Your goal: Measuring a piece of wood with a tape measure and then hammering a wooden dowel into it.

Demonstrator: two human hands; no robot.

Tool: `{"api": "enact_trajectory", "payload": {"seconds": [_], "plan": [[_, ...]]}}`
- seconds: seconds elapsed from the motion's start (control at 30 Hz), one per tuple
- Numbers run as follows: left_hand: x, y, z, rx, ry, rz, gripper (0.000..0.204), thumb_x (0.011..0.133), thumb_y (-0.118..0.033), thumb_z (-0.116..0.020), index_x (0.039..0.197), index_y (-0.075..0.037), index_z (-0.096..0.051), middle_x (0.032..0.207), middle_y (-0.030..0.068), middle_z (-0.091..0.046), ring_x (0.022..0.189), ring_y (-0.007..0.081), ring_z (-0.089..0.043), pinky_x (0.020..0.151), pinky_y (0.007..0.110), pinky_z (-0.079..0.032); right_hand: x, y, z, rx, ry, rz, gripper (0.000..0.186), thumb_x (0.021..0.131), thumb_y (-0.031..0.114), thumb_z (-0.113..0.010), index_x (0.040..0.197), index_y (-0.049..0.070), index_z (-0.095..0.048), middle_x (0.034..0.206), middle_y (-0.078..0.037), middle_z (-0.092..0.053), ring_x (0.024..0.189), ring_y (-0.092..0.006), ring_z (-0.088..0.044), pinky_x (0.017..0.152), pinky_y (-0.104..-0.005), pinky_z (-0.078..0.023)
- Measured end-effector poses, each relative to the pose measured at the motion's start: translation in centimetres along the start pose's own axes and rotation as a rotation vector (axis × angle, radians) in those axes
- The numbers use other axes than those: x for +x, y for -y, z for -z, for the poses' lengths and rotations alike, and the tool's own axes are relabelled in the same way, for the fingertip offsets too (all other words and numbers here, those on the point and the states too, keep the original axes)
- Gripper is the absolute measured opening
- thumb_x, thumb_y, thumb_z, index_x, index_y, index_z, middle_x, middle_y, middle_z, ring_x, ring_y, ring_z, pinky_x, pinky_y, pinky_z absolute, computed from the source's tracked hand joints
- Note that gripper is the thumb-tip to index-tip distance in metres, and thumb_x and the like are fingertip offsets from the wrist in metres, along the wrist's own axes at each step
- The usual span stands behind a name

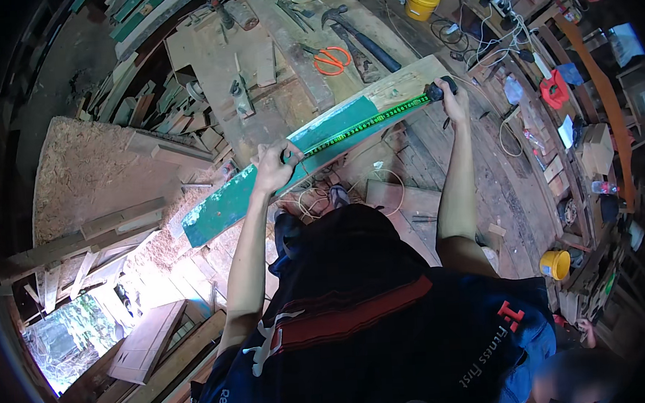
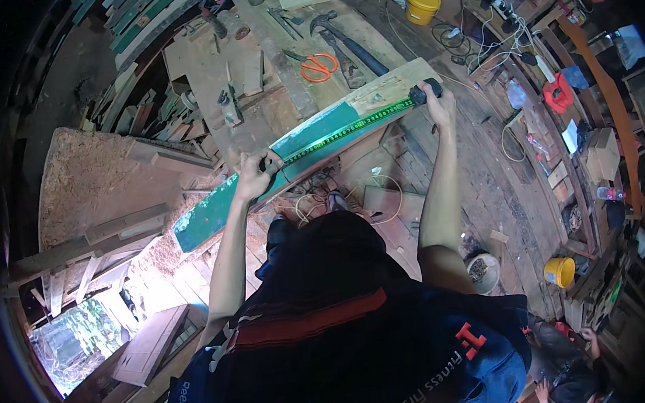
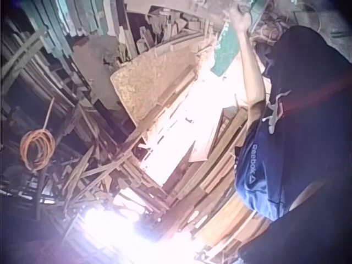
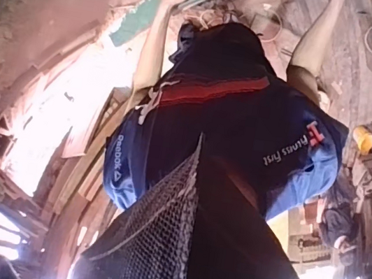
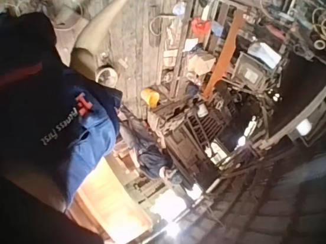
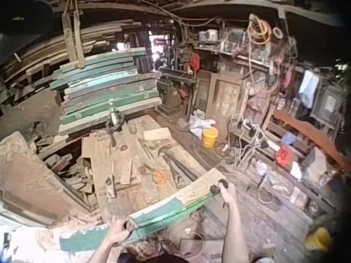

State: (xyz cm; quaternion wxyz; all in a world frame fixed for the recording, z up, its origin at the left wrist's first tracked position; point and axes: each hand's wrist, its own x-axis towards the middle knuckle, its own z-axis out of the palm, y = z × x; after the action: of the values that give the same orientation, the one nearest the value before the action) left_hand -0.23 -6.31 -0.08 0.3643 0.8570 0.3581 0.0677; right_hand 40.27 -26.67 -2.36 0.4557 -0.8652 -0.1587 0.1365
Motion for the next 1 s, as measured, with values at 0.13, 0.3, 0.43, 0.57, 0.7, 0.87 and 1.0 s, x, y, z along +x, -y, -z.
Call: {"api": "enact_trajectory", "payload": {"seconds": [0.13, 0.3, 0.43, 0.57, 0.7, 0.87, 1.0], "plan": [[0.1, -0.3, 0.2, -0.090, -0.023, -0.019, 0.007, 0.076, -0.015, -0.070, 0.078, -0.009, -0.066, 0.071, 0.0020, -0.056, 0.072, 0.0154, -0.050, 0.082, 0.034, -0.034, 0.1, 0.3, 0.0, 0.089, 0.015, 0.053, 0.049, 0.074, 0.046, -0.067, 0.090, 0.000, -0.070, 0.080, -0.014, -0.069, 0.080, -0.0191, -0.064, 0.073, -0.0332, -0.048], [-0.3, -0.4, 0.5, -0.055, -0.068, -0.067, 0.010, 0.076, -0.017, -0.071, 0.077, -0.008, -0.066, 0.069, 0.0032, -0.055, 0.072, 0.0165, -0.049, 0.081, 0.035, -0.032, 2.0, -0.7, 0.1, 0.056, -0.074, -0.057, 0.051, 0.071, 0.049, -0.067, 0.088, 0.001, -0.071, 0.081, -0.016, -0.069, 0.081, -0.0240, -0.066, 0.074, -0.0363, -0.048], [-0.1, -0.4, 0.3, -0.072, -0.055, -0.026, 0.011, 0.077, -0.018, -0.071, 0.078, -0.008, -0.066, 0.070, 0.0034, -0.054, 0.075, 0.0173, -0.047, 0.083, 0.036, -0.031, 4.0, -2.5, 0.5, 0.075, -0.089, -0.024, 0.045, 0.075, 0.052, -0.064, 0.077, 0.007, -0.062, 0.055, 0.001, -0.047, 0.044, -0.0099, -0.043, 0.039, -0.0260, -0.030], [0.1, 0.7, 0.0, -0.143, -0.008, 0.005, 0.009, 0.074, -0.020, -0.073, 0.078, -0.016, -0.066, 0.075, -0.0025, -0.050, 0.087, 0.0194, -0.040, 0.081, 0.038, -0.023, 2.8, 0.0, 0.6, 0.191, 0.031, -0.115, 0.042, 0.077, 0.051, -0.062, 0.075, 0.009, -0.058, 0.055, 0.002, -0.044, 0.042, -0.0093, -0.041, 0.039, -0.0256, -0.029], [0.1, 0.3, 0.0, -0.143, -0.009, 0.006, 0.009, 0.074, -0.021, -0.072, 0.077, -0.016, -0.065, 0.075, -0.0033, -0.050, 0.087, 0.0187, -0.039, 0.080, 0.037, -0.023, 2.6, 0.6, 0.5, 0.225, 0.123, -0.105, 0.040, 0.079, 0.050, -0.060, 0.074, 0.010, -0.057, 0.053, 0.003, -0.043, 0.043, -0.0079, -0.040, 0.039, -0.0247, -0.028], [-0.1, 0.2, 0.2, -0.106, -0.011, 0.020, 0.011, 0.075, -0.022, -0.072, 0.078, -0.015, -0.065, 0.075, -0.0029, -0.049, 0.088, 0.0190, -0.039, 0.082, 0.038, -0.023, 2.0, 2.4, 0.2, 0.234, 0.147, -0.151, 0.040, 0.078, 0.050, -0.060, 0.074, 0.010, -0.058, 0.052, 0.003, -0.043, 0.041, -0.0078, -0.038, 0.038, -0.0243, -0.028], [0.0, 0.0, 0.2, -0.097, -0.013, 0.017, 0.011, 0.077, -0.022, -0.072, 0.079, -0.014, -0.065, 0.075, -0.0020, -0.049, 0.087, 0.0200, -0.038, 0.084, 0.037, -0.024, 2.3, 1.6, 0.2, 0.239, 0.146, -0.132, 0.040, 0.079, 0.050, -0.060, 0.074, 0.010, -0.058, 0.052, 0.003, -0.043, 0.041, -0.0076, -0.038, 0.038, -0.0240, -0.028]]}}
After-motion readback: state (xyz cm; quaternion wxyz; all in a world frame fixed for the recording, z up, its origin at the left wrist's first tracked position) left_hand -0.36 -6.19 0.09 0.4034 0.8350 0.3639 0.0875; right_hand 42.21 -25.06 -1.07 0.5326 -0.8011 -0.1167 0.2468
